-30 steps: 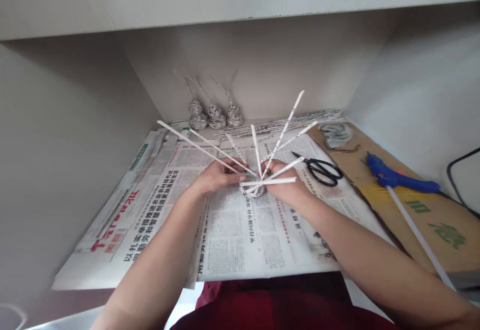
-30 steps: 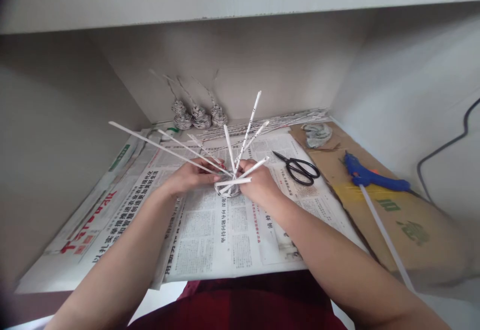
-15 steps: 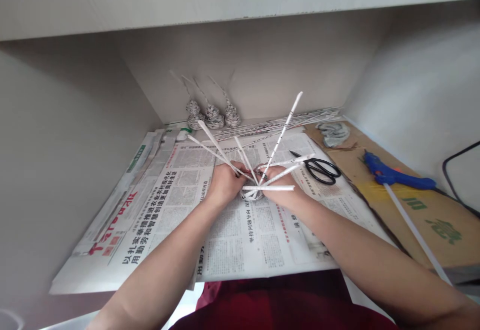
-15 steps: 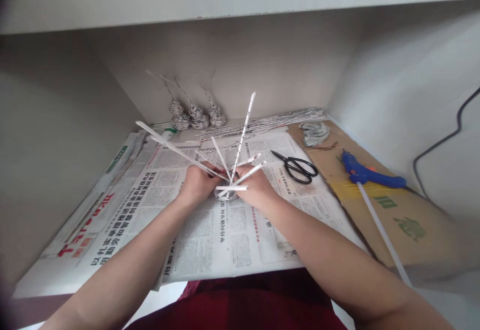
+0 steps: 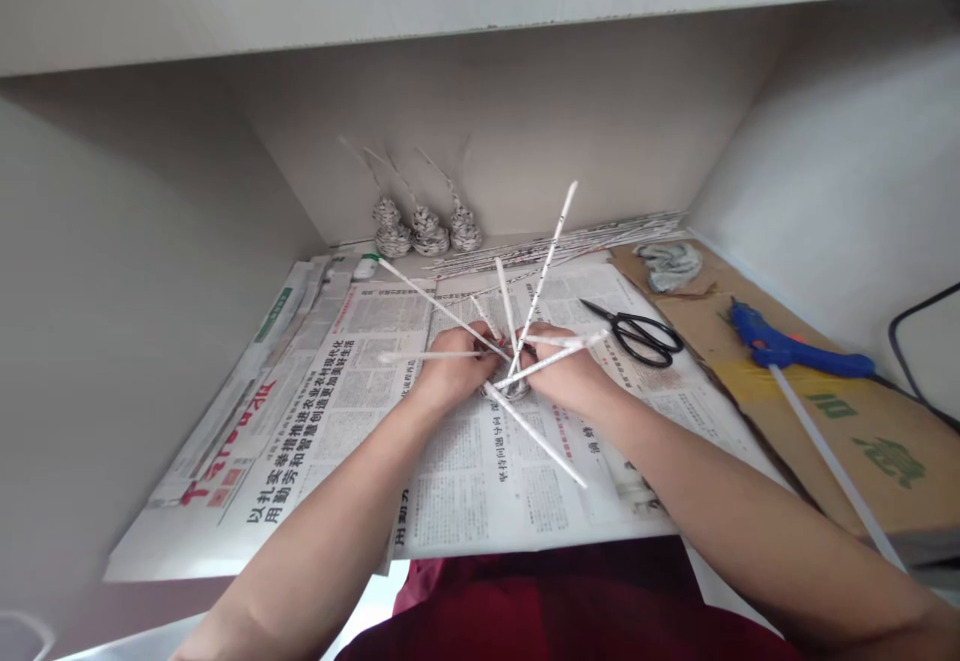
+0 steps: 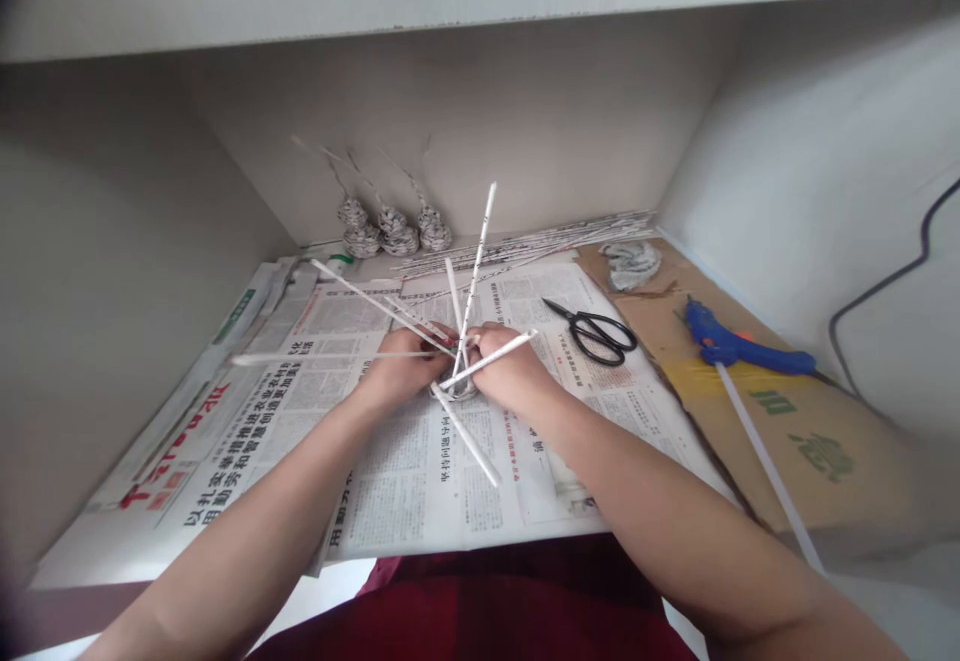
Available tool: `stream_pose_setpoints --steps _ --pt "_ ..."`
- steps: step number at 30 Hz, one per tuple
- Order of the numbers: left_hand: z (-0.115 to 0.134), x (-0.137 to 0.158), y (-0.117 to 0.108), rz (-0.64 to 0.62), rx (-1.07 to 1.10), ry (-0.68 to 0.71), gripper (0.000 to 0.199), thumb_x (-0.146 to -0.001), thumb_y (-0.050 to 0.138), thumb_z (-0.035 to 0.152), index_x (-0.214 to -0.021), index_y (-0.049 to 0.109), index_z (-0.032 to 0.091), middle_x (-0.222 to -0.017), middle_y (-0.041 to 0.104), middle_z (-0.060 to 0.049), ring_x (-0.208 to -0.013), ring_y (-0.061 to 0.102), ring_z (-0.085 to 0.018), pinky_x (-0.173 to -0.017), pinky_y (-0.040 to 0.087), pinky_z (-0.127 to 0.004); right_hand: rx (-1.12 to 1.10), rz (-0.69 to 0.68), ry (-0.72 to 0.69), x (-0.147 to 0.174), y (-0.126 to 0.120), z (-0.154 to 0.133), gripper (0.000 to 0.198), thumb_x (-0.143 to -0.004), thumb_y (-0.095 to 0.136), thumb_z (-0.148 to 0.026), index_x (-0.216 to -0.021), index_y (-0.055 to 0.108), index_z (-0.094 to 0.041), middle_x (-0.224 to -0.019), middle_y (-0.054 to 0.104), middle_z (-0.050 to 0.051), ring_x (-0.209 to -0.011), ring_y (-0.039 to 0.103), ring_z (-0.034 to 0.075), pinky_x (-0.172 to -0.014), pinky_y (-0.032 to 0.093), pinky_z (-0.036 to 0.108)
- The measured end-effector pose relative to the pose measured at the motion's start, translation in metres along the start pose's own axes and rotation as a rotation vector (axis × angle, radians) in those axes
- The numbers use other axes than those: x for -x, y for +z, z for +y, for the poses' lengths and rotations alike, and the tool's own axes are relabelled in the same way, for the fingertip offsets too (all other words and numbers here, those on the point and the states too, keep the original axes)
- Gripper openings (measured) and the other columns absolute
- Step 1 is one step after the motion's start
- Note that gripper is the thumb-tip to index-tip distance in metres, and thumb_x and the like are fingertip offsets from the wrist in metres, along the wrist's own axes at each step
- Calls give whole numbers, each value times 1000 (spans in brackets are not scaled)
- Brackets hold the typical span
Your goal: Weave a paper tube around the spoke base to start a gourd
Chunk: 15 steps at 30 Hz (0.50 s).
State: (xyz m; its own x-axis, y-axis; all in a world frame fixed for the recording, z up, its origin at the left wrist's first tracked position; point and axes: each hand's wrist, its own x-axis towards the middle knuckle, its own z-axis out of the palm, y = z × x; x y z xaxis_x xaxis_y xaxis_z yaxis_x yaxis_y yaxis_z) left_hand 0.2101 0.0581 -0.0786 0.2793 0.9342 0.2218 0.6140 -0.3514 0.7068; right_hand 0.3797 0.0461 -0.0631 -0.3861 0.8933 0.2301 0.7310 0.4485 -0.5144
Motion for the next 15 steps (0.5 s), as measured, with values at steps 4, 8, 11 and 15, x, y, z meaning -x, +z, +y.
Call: stream_pose_setpoints --steps 4,8,11,15 --pt "-5 0 1 -26 20 -58 20 -69 58 21 -87 66 21 -74 67 -1 -66 60 -15 -61 45 -25 78 -19 5 -3 1 4 17 -75 50 -12 -80 64 -19 -83 64 6 -75 58 16 -69 43 25" --pt "-7 0 1 -33 16 -72 19 -68 57 20 -84 67 20 -72 67 -1 -64 60 -14 -59 45 -24 132 -114 -36 -9 9 17 16 -77 51 -16 -77 67 -19 -80 65 6 -75 58 17 -68 43 26" --pt "-7 0 0 -15 -11 -84 20 -66 59 20 -85 67 19 -73 67 -2 -66 60 -15 -61 45 -25 167 -95 -30 -10 10 19 18 -79 52 -20 -71 68 -21 -73 65 5 -77 57 18 -69 42 27" --pt "-5 -1 -2 -2 -37 -80 20 -67 57 19 -85 68 20 -76 68 -3 -71 61 -16 -64 46 -25 158 -64 -45 -7 4 13 18 -79 53 -22 -70 69 -22 -72 65 4 -77 57 19 -69 41 28"
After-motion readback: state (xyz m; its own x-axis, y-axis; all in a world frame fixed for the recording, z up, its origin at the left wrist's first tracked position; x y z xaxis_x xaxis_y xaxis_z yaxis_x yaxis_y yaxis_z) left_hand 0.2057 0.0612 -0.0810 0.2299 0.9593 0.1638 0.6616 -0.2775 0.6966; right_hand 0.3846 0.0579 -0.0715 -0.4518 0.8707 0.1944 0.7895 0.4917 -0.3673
